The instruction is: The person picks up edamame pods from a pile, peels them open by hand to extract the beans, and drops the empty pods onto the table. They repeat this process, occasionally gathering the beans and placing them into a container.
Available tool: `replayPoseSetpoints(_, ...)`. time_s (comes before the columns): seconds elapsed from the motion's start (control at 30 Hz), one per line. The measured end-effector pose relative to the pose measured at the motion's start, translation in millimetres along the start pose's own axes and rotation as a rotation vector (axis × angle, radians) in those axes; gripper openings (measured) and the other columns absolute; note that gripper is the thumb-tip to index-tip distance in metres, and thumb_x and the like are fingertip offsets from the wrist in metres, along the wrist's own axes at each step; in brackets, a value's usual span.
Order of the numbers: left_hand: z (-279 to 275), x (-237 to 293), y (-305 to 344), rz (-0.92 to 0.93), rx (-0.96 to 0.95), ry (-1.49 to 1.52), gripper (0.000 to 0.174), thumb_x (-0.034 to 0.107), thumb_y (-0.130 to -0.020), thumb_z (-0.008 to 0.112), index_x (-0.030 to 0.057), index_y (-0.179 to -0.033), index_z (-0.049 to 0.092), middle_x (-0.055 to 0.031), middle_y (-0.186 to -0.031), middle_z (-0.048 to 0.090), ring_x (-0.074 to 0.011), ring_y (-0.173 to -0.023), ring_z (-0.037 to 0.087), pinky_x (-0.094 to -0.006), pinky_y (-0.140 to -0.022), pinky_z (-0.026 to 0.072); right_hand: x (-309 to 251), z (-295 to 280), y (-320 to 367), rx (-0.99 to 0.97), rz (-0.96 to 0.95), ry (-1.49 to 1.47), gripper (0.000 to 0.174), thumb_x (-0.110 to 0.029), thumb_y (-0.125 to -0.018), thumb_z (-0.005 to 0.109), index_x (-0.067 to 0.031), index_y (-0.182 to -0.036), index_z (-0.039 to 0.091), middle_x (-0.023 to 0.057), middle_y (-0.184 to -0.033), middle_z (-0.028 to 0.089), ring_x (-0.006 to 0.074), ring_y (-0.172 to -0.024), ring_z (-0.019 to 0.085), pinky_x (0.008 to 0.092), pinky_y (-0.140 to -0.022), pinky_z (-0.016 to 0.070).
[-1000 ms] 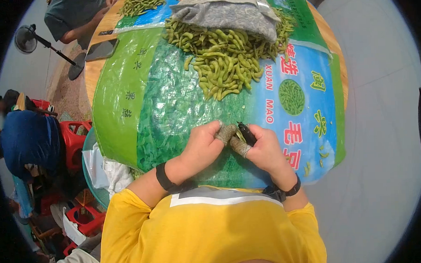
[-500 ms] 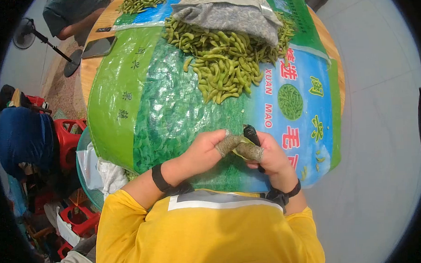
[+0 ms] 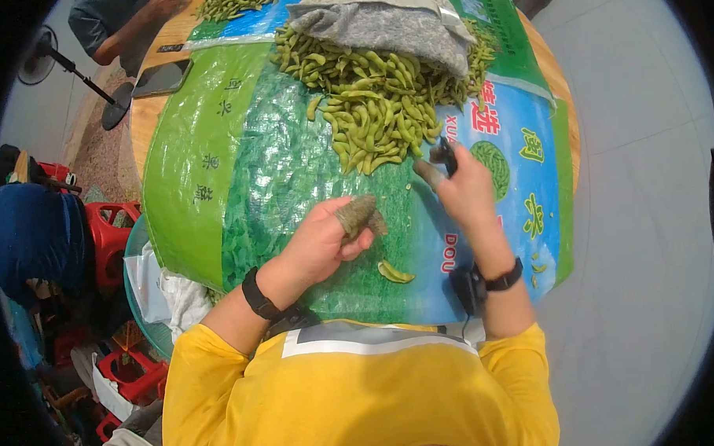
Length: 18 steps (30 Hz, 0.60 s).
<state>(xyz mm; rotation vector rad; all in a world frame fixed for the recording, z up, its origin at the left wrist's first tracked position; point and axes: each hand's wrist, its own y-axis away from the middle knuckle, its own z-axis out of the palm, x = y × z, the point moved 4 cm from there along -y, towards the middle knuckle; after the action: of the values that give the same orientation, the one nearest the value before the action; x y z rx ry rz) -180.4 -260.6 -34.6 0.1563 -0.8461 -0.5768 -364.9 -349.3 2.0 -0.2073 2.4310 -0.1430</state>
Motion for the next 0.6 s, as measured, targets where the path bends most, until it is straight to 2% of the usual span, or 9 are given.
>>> replayPoseSetpoints(0.13,2,2,-1,0.015,0.097,-0.154,0.027,0.025,-0.092,0.048,0.0009,-0.089,0.060,0.0003,-0.062,0.050,-0.0053,-0.046,0.034,-0.0193,-0.043,0.0259,11,19,-14,-0.034,0.011,0.094,0.036,-0.031,-0.075,0.070,0.0002,-0.090,0.061,0.0176,-0.077,0.064,0.0311,-0.072,0.063,0.0359,-0.066,0.0474)
replayPoseSetpoints(0.2,4,6,0,0.021,0.084,-0.267,0.024,0.022,-0.093,0.048,0.0023,-0.093,0.061,0.0031,-0.066,0.050,-0.0037,-0.051,0.037,-0.0176,-0.046,0.0275,10,14,-4,-0.042,0.050,-0.105,0.034,-0.027,-0.076,0.069,-0.0002,-0.095,0.060,0.0126,-0.074,0.065,0.0259,-0.067,0.062,0.0346,-0.063,0.0473)
replayPoseSetpoints(0.23,4,4,-1,0.019,0.088,-0.262,0.024,0.022,-0.093,0.048,0.0023,-0.093,0.061,0.0031,-0.066,0.050,-0.0037,-0.051,0.037,-0.0176,-0.046,0.0275,6,11,2,-0.050,0.051,-0.104,0.034,-0.027,-0.076,0.069,-0.0002,-0.095,0.060,0.0126,-0.074,0.065,0.0259,-0.067,0.062,0.0346,-0.063,0.0473)
replayPoseSetpoints(0.3,8,6,-7,0.163,0.130,-0.437,0.023,0.020,-0.093,0.046,0.0033,-0.092,0.061,0.0046,-0.071,0.050,-0.0024,-0.056,0.039,-0.0163,-0.050,0.0298,1,7,18,-0.236,0.239,-0.422,0.027,-0.024,-0.081,0.066,-0.0019,-0.097,0.061,0.0045,-0.071,0.063,0.0145,-0.057,0.056,0.0282,-0.052,0.0442)
replayPoseSetpoints(0.33,10,4,-10,0.159,0.129,-0.434,0.023,0.020,-0.093,0.046,0.0033,-0.092,0.061,0.0046,-0.071,0.050,-0.0024,-0.056,0.039,-0.0163,-0.050,0.0298,-4,4,26,-0.237,0.243,-0.420,0.027,-0.024,-0.081,0.066,-0.0019,-0.097,0.061,0.0045,-0.071,0.063,0.0145,-0.057,0.056,0.0282,-0.052,0.0442)
replayPoseSetpoints(0.4,15,2,-15,0.216,0.056,-0.424,0.018,0.009,-0.089,0.045,0.0021,-0.092,0.062,0.0018,-0.077,0.057,-0.0057,-0.070,0.048,-0.0205,-0.063,0.0402,-16,15,47,-0.495,0.408,-0.829,0.022,-0.022,-0.087,0.061,-0.0027,-0.098,0.060,-0.0005,-0.073,0.061,0.0047,-0.052,0.046,0.0208,-0.045,0.0375)
replayPoseSetpoints(0.43,14,0,-15,0.213,0.056,-0.425,0.018,0.009,-0.089,0.045,0.0021,-0.092,0.062,0.0018,-0.077,0.057,-0.0057,-0.070,0.048,-0.0205,-0.063,0.0402,-17,23,55,-0.530,0.456,-0.968,0.024,-0.022,-0.090,0.057,-0.0030,-0.104,0.058,0.0005,-0.075,0.061,0.0023,-0.048,0.042,0.0182,-0.042,0.0337)
replayPoseSetpoints(0.5,14,-3,-13,0.253,-0.016,-0.398,0.017,0.006,-0.089,0.046,0.0008,-0.094,0.061,-0.0006,-0.084,0.060,-0.0064,-0.078,0.052,-0.0222,-0.071,0.0433,-15,30,64,-0.522,0.433,-0.969,0.025,-0.023,-0.090,0.057,-0.0027,-0.105,0.056,0.0004,-0.075,0.061,0.0025,-0.049,0.042,0.0184,-0.042,0.0341)
replayPoseSetpoints(0.6,12,-1,-6,0.238,0.034,-0.377,0.015,0.005,-0.088,0.048,-0.0001,-0.095,0.060,-0.0020,-0.088,0.061,-0.0071,-0.085,0.053,-0.0236,-0.077,0.0441,-19,34,67,-0.502,0.391,-0.976,0.026,-0.023,-0.090,0.056,-0.0030,-0.107,0.055,0.0002,-0.075,0.061,0.0022,-0.049,0.042,0.0182,-0.043,0.0339)
